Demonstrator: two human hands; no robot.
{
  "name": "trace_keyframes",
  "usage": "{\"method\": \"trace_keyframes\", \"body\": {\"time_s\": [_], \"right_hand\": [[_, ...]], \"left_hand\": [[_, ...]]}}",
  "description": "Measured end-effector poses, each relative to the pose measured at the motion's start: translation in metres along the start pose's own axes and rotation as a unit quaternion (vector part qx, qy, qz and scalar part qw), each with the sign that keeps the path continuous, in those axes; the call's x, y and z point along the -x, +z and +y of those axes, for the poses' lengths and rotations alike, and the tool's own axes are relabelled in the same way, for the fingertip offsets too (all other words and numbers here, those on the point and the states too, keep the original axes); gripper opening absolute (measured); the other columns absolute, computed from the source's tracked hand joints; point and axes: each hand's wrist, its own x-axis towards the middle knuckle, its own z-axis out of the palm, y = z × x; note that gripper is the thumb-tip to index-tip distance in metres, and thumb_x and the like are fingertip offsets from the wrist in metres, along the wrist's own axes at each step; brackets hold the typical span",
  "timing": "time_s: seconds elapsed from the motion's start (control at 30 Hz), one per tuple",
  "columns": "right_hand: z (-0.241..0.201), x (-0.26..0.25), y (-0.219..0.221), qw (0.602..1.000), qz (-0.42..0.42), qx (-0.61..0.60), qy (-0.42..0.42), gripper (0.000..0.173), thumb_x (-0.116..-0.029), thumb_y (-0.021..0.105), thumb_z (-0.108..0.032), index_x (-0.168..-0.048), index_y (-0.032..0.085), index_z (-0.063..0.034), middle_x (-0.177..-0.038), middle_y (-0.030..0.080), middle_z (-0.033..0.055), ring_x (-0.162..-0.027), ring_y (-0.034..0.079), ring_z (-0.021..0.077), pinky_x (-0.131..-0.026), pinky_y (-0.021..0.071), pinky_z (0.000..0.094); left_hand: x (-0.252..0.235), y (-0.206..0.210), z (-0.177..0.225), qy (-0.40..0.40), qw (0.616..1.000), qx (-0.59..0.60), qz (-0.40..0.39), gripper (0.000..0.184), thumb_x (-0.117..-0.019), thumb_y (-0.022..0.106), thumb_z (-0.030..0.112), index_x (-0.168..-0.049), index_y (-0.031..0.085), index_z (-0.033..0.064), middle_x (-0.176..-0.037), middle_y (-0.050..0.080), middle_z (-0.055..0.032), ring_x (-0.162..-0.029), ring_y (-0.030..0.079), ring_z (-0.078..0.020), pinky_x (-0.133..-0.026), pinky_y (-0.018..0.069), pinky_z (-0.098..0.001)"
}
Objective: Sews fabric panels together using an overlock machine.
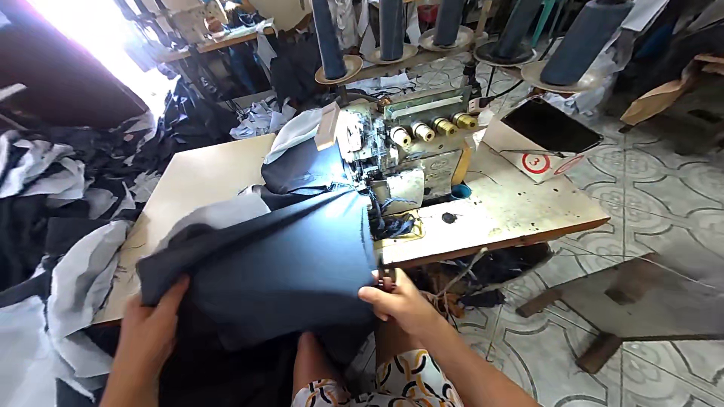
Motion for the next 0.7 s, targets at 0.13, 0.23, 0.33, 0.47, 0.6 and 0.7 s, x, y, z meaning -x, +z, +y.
{"method": "trace_keyframes", "body": {"time_s": [0.13,0.23,0.33,0.47,0.6,0.7], "right_hand": [[-0.022,0.036,-0.023,0.994,0.069,0.073,-0.048,0.01,-0.0831,0.076,-0.014,-0.085,0.068,-0.0198,-0.068,0.063,-0.0131,-0.052,0.053,-0.0052,-0.047,0.0451,0.0137],[0.0,0.056,-0.037,0.986,0.065,0.155,0.0,0.01,-0.0839,0.076,-0.015,-0.085,0.066,-0.0146,-0.071,0.062,-0.0126,-0.058,0.055,-0.0051,-0.054,0.0478,0.0149],[0.018,0.069,-0.037,0.981,0.096,0.165,0.017,0.007,-0.0877,0.072,-0.018,-0.087,0.066,-0.0145,-0.07,0.061,-0.0131,-0.057,0.053,-0.0061,-0.052,0.0463,0.0142],[0.004,0.081,-0.031,0.973,0.072,0.211,-0.063,0.018,-0.0947,0.069,-0.024,-0.09,0.069,-0.0066,-0.079,0.064,-0.0081,-0.066,0.057,-0.0069,-0.06,0.0503,0.0134],[0.017,0.069,-0.028,0.981,0.102,0.164,-0.023,0.011,-0.0953,0.067,-0.019,-0.088,0.069,-0.0114,-0.073,0.063,-0.0128,-0.059,0.055,-0.0073,-0.055,0.0482,0.0138],[0.028,0.042,-0.03,0.979,0.132,0.154,-0.02,0.014,-0.095,0.066,-0.023,-0.082,0.065,-0.0171,-0.065,0.057,-0.0158,-0.052,0.05,-0.0074,-0.049,0.0449,0.013]], "left_hand": [[0.044,0.031,-0.023,-0.003,0.996,0.075,-0.052,0.034,-0.0913,0.069,0.013,-0.122,0.059,0.0015,-0.107,0.071,0.0105,-0.101,0.068,0.0015,-0.094,0.0576,-0.0245],[0.07,0.046,-0.048,-0.012,0.991,0.11,-0.075,0.036,-0.0878,0.072,0.011,-0.121,0.061,0.0023,-0.108,0.073,0.0098,-0.103,0.069,-0.001,-0.095,0.0584,-0.0264],[0.068,0.051,-0.056,-0.024,0.99,0.136,-0.031,0.028,-0.0881,0.067,0.003,-0.115,0.061,0.0057,-0.104,0.073,0.013,-0.1,0.069,0.0008,-0.093,0.0586,-0.0244],[0.062,0.045,-0.047,-0.009,0.987,0.159,-0.022,0.024,-0.092,0.063,0.004,-0.11,0.066,0.0193,-0.103,0.074,0.0178,-0.099,0.069,0.0018,-0.092,0.0584,-0.0232],[0.046,0.05,-0.053,-0.032,0.99,0.137,-0.011,0.029,-0.0866,0.065,0.0,-0.115,0.062,0.0085,-0.104,0.072,0.0138,-0.1,0.069,0.0011,-0.092,0.0585,-0.024],[0.013,0.058,-0.057,-0.017,0.995,0.099,-0.008,0.037,-0.0912,0.065,0.005,-0.126,0.053,-0.0028,-0.113,0.068,0.0073,-0.108,0.065,0.0006,-0.096,0.0561,-0.0237]]}}
